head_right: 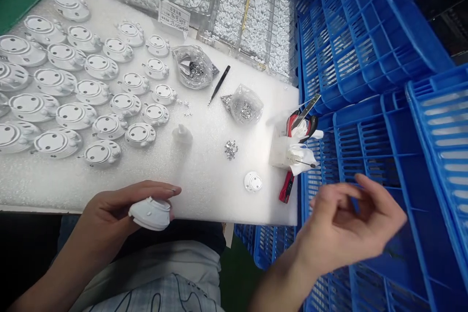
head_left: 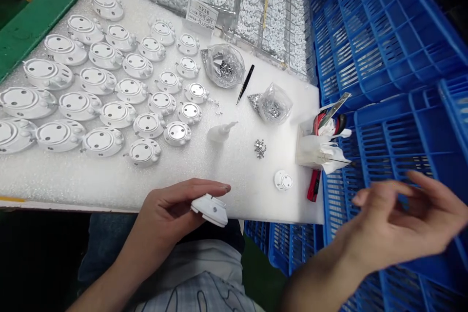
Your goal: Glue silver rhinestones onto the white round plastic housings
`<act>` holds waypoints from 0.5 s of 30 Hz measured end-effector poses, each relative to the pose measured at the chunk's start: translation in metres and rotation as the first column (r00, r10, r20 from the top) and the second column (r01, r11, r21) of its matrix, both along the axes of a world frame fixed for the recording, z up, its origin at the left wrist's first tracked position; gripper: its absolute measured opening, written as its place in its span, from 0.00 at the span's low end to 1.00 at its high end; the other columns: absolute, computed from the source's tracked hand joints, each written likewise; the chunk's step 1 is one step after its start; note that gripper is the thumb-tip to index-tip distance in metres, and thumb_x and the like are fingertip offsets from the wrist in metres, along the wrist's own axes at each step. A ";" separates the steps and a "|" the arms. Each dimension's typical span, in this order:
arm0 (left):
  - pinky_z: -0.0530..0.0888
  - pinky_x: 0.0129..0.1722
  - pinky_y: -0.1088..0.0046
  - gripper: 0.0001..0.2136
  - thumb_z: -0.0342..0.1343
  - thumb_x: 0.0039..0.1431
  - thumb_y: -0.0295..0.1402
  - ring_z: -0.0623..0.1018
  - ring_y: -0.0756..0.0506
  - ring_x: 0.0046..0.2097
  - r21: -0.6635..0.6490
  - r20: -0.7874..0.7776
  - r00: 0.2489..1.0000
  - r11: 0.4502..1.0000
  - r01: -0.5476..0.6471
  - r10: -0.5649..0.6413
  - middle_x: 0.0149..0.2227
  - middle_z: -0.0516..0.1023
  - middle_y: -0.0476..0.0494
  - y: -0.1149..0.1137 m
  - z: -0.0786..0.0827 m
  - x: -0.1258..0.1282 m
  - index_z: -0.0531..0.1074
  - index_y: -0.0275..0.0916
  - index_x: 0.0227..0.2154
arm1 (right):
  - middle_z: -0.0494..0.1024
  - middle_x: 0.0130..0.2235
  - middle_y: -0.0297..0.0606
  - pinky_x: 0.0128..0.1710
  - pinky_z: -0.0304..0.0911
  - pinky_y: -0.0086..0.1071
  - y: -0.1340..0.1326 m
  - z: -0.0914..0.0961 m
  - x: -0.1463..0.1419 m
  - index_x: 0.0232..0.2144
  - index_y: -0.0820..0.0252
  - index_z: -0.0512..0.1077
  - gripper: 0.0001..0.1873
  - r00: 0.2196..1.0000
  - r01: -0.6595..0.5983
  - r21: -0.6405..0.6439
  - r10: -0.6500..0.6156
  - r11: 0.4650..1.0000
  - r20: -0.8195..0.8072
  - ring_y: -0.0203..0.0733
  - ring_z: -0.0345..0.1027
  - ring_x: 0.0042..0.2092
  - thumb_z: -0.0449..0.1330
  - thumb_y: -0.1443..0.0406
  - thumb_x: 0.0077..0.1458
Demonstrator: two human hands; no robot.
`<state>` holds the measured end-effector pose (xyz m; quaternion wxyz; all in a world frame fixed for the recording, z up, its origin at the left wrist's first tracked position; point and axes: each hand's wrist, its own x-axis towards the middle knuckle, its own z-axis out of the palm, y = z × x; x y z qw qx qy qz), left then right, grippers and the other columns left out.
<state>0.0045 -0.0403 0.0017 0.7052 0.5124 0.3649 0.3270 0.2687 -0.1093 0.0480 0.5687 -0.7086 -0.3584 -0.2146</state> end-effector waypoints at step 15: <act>0.82 0.48 0.72 0.15 0.64 0.55 0.21 0.86 0.43 0.48 -0.113 0.086 0.996 0.993 -0.013 0.023 0.43 0.88 0.49 -0.003 0.004 0.005 0.87 0.49 0.38 | 0.73 0.25 0.38 0.33 0.63 0.44 0.005 -0.029 0.059 0.26 0.55 0.77 0.09 0.968 0.196 -0.318 -0.130 0.928 0.216 0.48 0.70 0.29 0.69 0.58 0.52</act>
